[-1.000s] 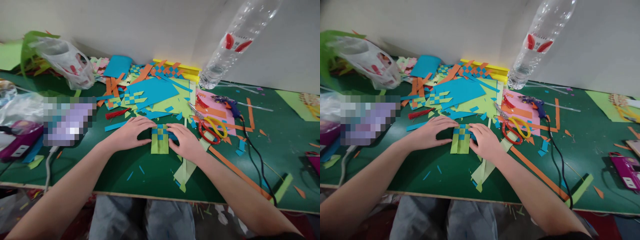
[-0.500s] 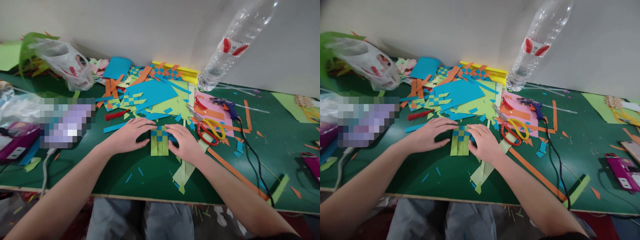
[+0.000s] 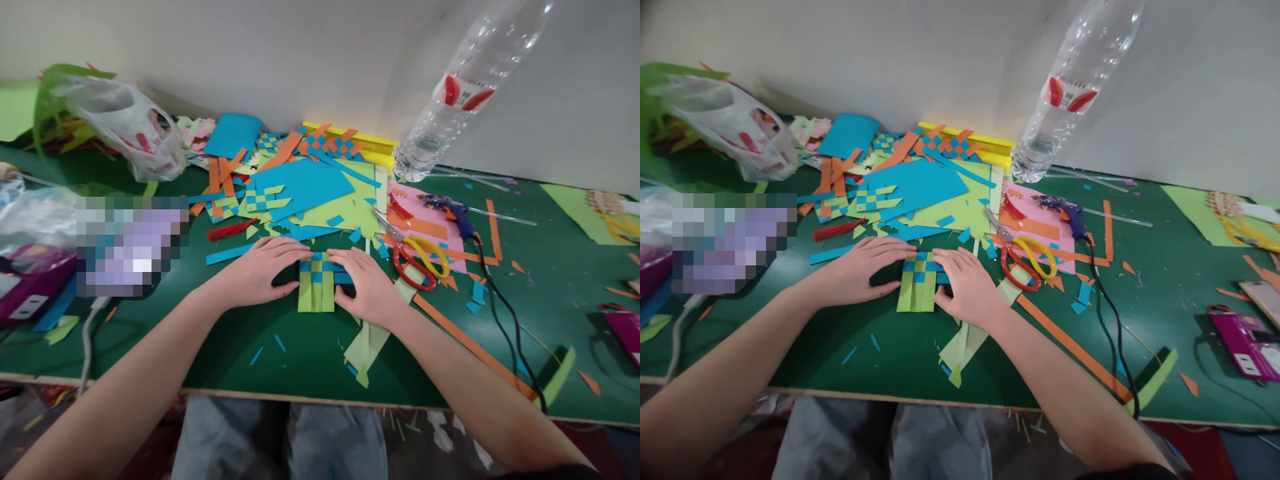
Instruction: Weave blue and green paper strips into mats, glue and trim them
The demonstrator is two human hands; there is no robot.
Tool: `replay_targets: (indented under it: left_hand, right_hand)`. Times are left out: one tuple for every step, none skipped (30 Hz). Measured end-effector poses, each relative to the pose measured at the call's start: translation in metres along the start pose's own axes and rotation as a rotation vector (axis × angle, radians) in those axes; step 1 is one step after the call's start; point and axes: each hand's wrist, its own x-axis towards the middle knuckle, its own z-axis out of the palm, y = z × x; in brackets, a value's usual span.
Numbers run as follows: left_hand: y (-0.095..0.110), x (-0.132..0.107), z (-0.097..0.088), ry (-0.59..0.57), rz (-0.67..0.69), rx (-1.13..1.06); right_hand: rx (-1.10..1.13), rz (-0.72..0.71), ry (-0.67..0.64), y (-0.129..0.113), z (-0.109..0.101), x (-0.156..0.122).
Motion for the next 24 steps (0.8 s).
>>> replay_targets:
  left_hand:
    - [0.0,0.0,0.0,0.004,0.004,0.002]
    - [0.0,0.0,-0.001,0.01,0.008,0.004]
    - [0.0,0.0,-0.001,0.014,0.012,0.006]
    - [0.0,0.0,-0.002,0.018,0.014,0.01]
    - [0.0,0.0,-0.002,0.019,0.016,0.014]
    - [0.0,-0.001,-0.003,0.018,0.017,0.019]
    - [0.0,-0.001,-0.003,0.015,0.018,0.022]
    - [0.0,-0.001,-0.004,0.012,0.019,0.023]
    - [0.0,-0.002,-0.005,0.01,0.019,0.022]
    - [0.0,-0.002,-0.005,0.01,0.018,0.02]
    - [0.001,-0.003,-0.006,0.011,0.017,0.018]
    - [0.001,-0.003,-0.006,0.012,0.015,0.016]
    - [0.002,-0.003,-0.007,0.012,0.013,0.014]
    - [0.002,-0.003,-0.007,0.013,0.013,0.01]
    - [0.003,-0.003,-0.007,0.016,0.012,0.004]
    - [0.005,-0.002,-0.007,0.02,0.011,-0.001]
    - [0.006,-0.002,-0.006,0.027,0.01,-0.007]
    - [0.007,-0.001,-0.005,0.034,0.012,-0.01]
    - [0.008,0.001,-0.004,0.039,0.017,-0.011]
    - [0.009,0.002,-0.003,0.041,0.023,-0.01]
    - [0.01,0.003,-0.002,0.038,0.031,-0.008]
    - [0.011,0.003,0.0,0.035,0.037,-0.007]
    - [0.012,0.004,0.001,0.031,0.042,-0.007]
    - [0.012,0.004,0.002,0.027,0.045,-0.006]
  right_hand:
    - [0.003,-0.002,0.0,0.0,0.0,0.0]
    - [0.006,-0.004,0.0,0.0,0.0,0.0]
    - [0.008,-0.005,0.0,0.0,0.0,0.0]
    - [0.01,-0.006,0.0,0.0,0.001,-0.001]
    - [0.012,-0.006,0.001,0.0,0.001,-0.001]
    - [0.014,-0.008,0.001,0.001,0.001,-0.001]
    - [0.018,-0.01,0.001,0.001,0.002,-0.001]
    - [0.021,-0.012,0.003,0.001,0.002,-0.001]
    - [0.024,-0.015,0.005,0.001,0.002,-0.001]
    - [0.028,-0.017,0.007,0.001,0.001,-0.001]
    - [0.032,-0.019,0.011,0.001,0.001,-0.001]
    - [0.037,-0.022,0.016,0.001,0.001,-0.001]
    - [0.043,-0.024,0.02,0.001,0.0,-0.001]
    - [0.049,-0.023,0.021,0.001,0.0,-0.001]
    - [0.055,-0.021,0.02,0.001,0.0,-0.001]
    - [0.058,-0.019,0.017,0.001,0.0,-0.001]
    - [0.059,-0.018,0.014,0.001,0.0,-0.001]
    - [0.058,-0.015,0.011,0.001,0.001,-0.001]
    - [0.056,-0.012,0.01,0.001,0.001,-0.001]
    - [0.055,-0.01,0.011,0.001,0.002,-0.001]
    - [0.054,-0.006,0.012,0.002,0.002,-0.001]
    - [0.054,-0.002,0.012,0.002,0.003,-0.001]
    - [0.056,-0.001,0.01,0.003,0.004,-0.001]
    - [0.059,-0.004,0.008,0.003,0.004,-0.001]
